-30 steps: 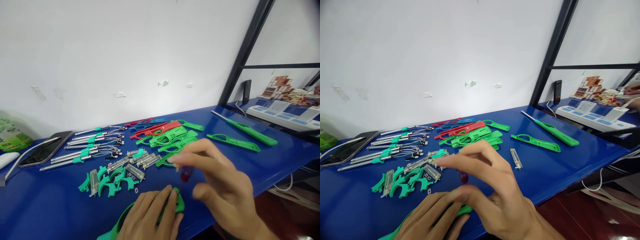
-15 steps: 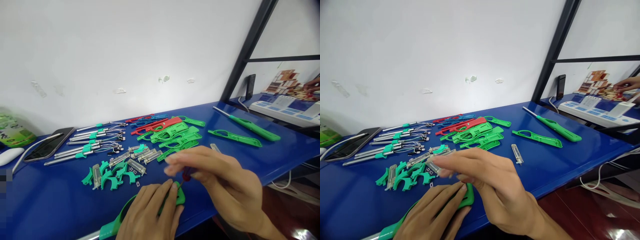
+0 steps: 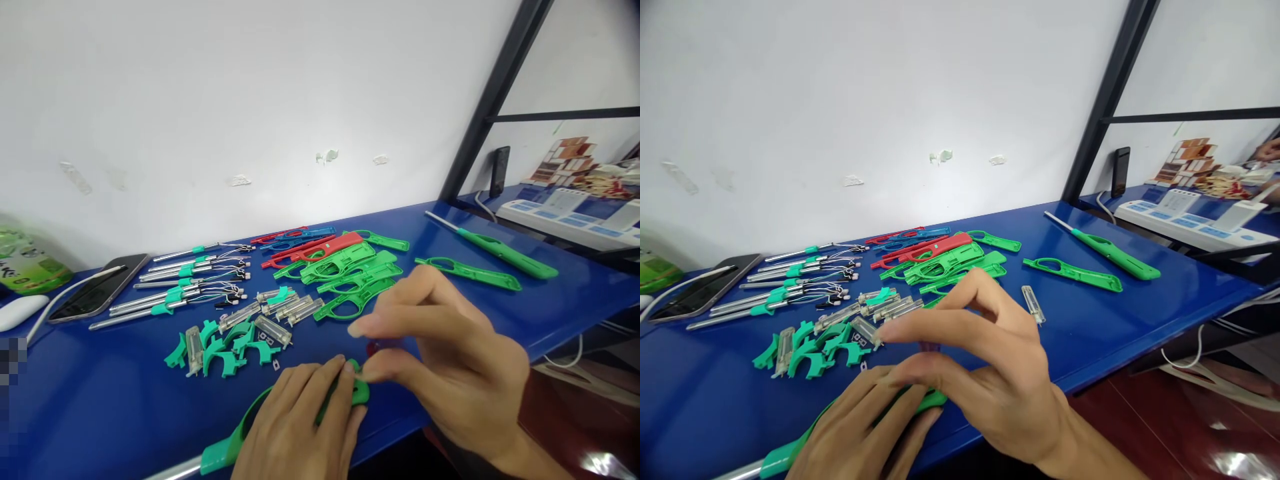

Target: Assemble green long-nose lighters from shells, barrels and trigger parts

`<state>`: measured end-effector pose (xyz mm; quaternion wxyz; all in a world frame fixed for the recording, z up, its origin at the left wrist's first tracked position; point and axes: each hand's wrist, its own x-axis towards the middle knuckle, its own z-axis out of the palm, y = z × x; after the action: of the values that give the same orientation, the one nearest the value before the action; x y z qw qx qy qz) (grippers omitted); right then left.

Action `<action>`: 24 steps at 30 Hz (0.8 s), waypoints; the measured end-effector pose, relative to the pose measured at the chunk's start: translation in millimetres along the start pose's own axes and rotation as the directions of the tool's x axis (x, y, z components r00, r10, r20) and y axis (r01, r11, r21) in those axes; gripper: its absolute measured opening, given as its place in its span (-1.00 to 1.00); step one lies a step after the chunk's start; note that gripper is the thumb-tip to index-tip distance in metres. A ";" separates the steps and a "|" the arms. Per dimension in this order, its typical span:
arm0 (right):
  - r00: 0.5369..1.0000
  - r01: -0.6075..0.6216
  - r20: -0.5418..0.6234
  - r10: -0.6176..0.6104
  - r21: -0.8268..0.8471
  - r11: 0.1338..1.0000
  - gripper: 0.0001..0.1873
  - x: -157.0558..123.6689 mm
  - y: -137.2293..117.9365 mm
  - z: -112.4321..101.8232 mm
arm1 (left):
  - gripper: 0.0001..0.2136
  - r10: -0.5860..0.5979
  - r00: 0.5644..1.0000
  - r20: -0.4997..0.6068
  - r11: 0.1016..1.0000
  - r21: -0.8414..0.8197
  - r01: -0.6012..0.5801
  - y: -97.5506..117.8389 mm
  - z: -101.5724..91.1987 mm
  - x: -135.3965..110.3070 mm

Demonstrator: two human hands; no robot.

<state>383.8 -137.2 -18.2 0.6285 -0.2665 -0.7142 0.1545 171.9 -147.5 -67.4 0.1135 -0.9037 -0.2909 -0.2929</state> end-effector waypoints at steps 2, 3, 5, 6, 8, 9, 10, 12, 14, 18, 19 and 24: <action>0.998 -0.027 0.061 0.030 -0.043 0.999 -0.63 -0.2 -2.3 -2.0 | -0.72 -0.004 1.000 0.010 1.000 0.005 0.004 -0.9 0.8 -0.1; 0.994 -0.035 0.098 0.039 -0.037 0.999 -0.63 0.1 -3.7 -3.2 | -0.73 -0.008 1.000 0.008 1.000 0.007 0.008 -1.2 1.2 0.0; 0.993 -0.033 0.116 0.034 -0.010 0.999 -0.58 1.0 -5.7 -5.1 | -0.74 -0.014 1.000 -0.011 1.000 0.011 0.014 -1.6 1.6 0.5; 0.995 -0.022 0.092 0.024 -0.015 1.000 -0.56 1.3 -6.0 -5.7 | -0.75 -0.013 1.000 -0.028 1.000 0.014 0.014 -1.6 1.6 0.8; 1.000 0.000 0.028 0.002 -0.073 0.997 -0.59 1.8 -5.4 -6.8 | -0.75 -0.005 0.999 -0.034 1.000 0.013 0.005 -1.4 1.3 1.3; 1.000 -0.001 0.013 0.002 -0.113 0.994 -0.63 2.0 -5.0 -7.4 | -0.74 -0.004 1.000 -0.029 1.000 0.011 0.004 -1.1 1.1 1.4; 1.000 -0.007 0.018 0.010 -0.141 0.990 -0.66 2.3 -4.6 -8.1 | -0.73 -0.006 1.000 -0.023 1.000 0.010 0.006 -0.7 0.9 1.5; 0.997 -0.022 0.073 0.032 -0.128 0.992 -0.71 3.3 -4.3 -8.6 | -0.73 -0.007 1.000 -0.014 1.000 0.008 0.007 0.4 0.5 1.7; 0.989 -0.040 0.139 0.045 -0.036 0.999 -0.63 4.2 -4.1 -7.0 | -0.74 -0.012 1.000 -0.027 1.000 0.009 0.012 1.3 0.1 2.0; 0.998 -0.017 0.062 0.013 0.068 0.998 -0.55 3.4 -2.4 -0.1 | -0.74 -0.018 1.000 -0.023 1.000 -0.001 0.017 1.7 -1.1 2.1; 1.000 -0.010 0.029 0.008 0.045 0.999 -0.57 2.6 -2.2 0.9 | -0.73 -0.013 1.000 -0.018 1.000 -0.003 0.013 1.7 -1.3 1.9; 0.986 -0.059 0.158 0.053 0.031 0.998 -0.58 -0.7 -3.4 -1.0 | -0.73 -0.015 1.000 -0.016 1.000 0.000 0.015 2.1 -0.4 1.8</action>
<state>384.2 -140.5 -16.7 0.5702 -0.2624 -0.7509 0.2052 174.1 -148.5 -66.0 0.1139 -0.8991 -0.2966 -0.3010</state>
